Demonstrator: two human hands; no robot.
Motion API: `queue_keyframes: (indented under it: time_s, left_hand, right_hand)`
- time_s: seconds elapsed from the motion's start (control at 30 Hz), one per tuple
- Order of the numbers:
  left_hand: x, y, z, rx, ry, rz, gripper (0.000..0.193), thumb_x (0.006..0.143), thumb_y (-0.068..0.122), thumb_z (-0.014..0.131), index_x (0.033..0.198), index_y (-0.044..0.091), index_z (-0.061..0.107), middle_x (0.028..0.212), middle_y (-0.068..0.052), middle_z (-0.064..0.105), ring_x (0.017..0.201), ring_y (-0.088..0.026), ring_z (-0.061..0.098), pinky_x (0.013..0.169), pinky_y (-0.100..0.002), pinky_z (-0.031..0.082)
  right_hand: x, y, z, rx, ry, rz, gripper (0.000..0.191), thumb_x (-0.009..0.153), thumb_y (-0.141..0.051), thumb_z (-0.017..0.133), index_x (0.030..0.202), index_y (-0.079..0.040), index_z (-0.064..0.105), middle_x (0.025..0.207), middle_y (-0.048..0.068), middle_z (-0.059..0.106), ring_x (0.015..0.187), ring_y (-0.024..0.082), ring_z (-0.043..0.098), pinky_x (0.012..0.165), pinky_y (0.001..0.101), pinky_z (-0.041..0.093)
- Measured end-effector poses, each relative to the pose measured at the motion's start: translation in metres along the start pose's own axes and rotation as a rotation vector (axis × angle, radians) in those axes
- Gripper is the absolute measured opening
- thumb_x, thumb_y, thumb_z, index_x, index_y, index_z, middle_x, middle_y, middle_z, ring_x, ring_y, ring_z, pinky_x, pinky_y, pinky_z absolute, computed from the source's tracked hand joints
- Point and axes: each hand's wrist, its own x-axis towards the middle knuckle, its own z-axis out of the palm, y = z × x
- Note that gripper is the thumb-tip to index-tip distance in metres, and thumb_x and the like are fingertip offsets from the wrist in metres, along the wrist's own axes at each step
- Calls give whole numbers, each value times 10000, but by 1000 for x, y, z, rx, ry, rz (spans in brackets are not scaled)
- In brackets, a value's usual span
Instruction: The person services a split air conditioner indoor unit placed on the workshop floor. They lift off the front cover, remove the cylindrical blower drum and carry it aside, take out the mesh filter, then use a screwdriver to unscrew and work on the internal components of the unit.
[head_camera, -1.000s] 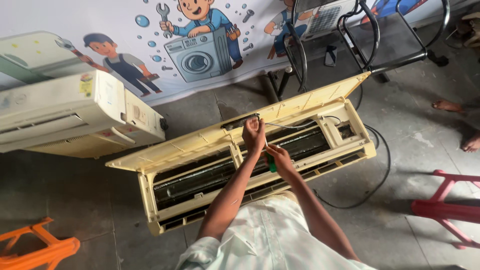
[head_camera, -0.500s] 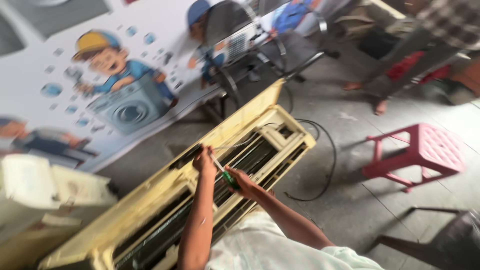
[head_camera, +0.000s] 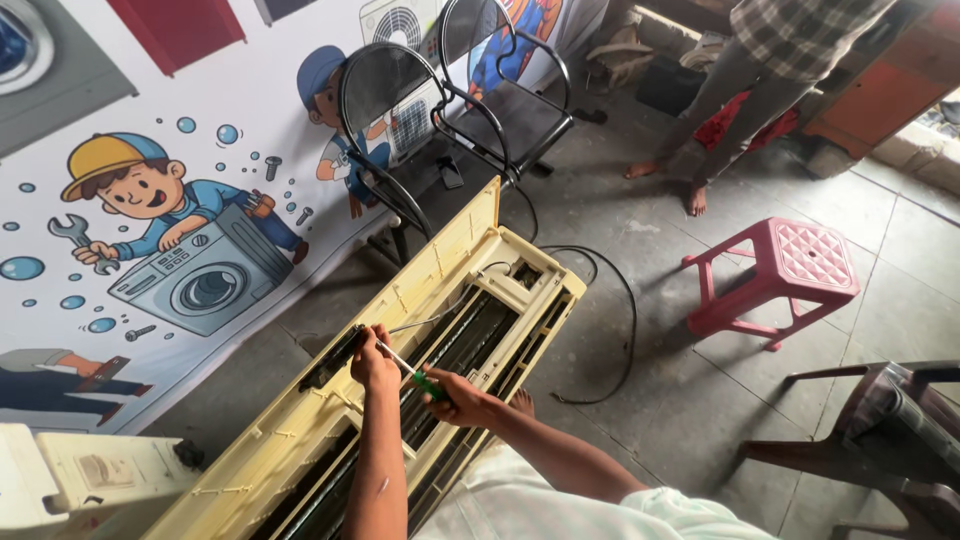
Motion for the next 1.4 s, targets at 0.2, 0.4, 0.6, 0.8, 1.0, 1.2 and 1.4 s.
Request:
queue_keyframes:
  time_s: [0.2, 0.4, 0.6, 0.8, 1.0, 1.2, 1.4]
  left_hand:
    - [-1, 1, 1, -25, 114, -75, 185, 943, 134, 749, 1057, 4, 682, 989, -110, 741, 846, -182, 719, 744, -290, 608]
    - [0, 3, 8, 65, 155, -96, 175, 922, 116, 768, 1041, 8, 700, 994, -101, 735, 821, -173, 731, 739, -283, 615]
    - [-1, -7, 15, -50, 262, -55, 180, 924, 104, 771, 1059, 3, 707, 989, -104, 735, 836, -205, 725, 755, -301, 637]
    - [0, -17, 26, 36, 353, -131, 272, 1034, 232, 662, 1181, 10, 607, 1130, -75, 711, 1027, -276, 744, 854, -361, 563]
    - [2, -21, 30, -43, 246, -177, 319, 1030, 336, 442, 1247, 114, 512, 1290, -50, 696, 1087, -220, 729, 834, -318, 562]
    - [-18, -17, 23, -117, 128, -60, 221, 980, 259, 540, 876, 70, 491, 789, -86, 638, 594, -155, 533, 569, -274, 465]
    - [-30, 9, -28, -92, 46, -14, 156, 823, 239, 496, 778, 98, 543, 527, -17, 468, 404, -140, 355, 416, -281, 256]
  right_hand:
    - [-2, -5, 21, -219, 154, -293, 182, 1001, -233, 714, 1146, -138, 658, 804, -22, 623, 598, 58, 520, 484, 210, 368]
    - [-13, -7, 30, -223, 210, -236, 173, 995, -261, 696, 1118, -146, 656, 787, 1, 632, 493, 59, 455, 401, 212, 290]
    - [-16, -10, 27, -129, 112, -239, 241, 991, -265, 720, 1165, -108, 664, 763, 12, 624, 451, 49, 411, 387, 204, 269]
    - [-45, -21, 20, -465, 298, -305, 346, 973, -311, 709, 1234, -85, 690, 742, 7, 623, 457, 49, 417, 391, 223, 263]
    - [-84, -16, -12, -480, 389, -315, 406, 968, -332, 704, 1278, -71, 687, 722, -13, 585, 471, 49, 393, 417, 240, 272]
    - [-109, -4, -37, -452, 435, -279, 426, 965, -335, 710, 1292, -65, 676, 721, -8, 583, 484, 56, 392, 425, 247, 272]
    - [-91, 4, -23, -586, 372, -250, 424, 943, -324, 724, 1273, -60, 688, 719, 1, 606, 445, 57, 408, 396, 245, 270]
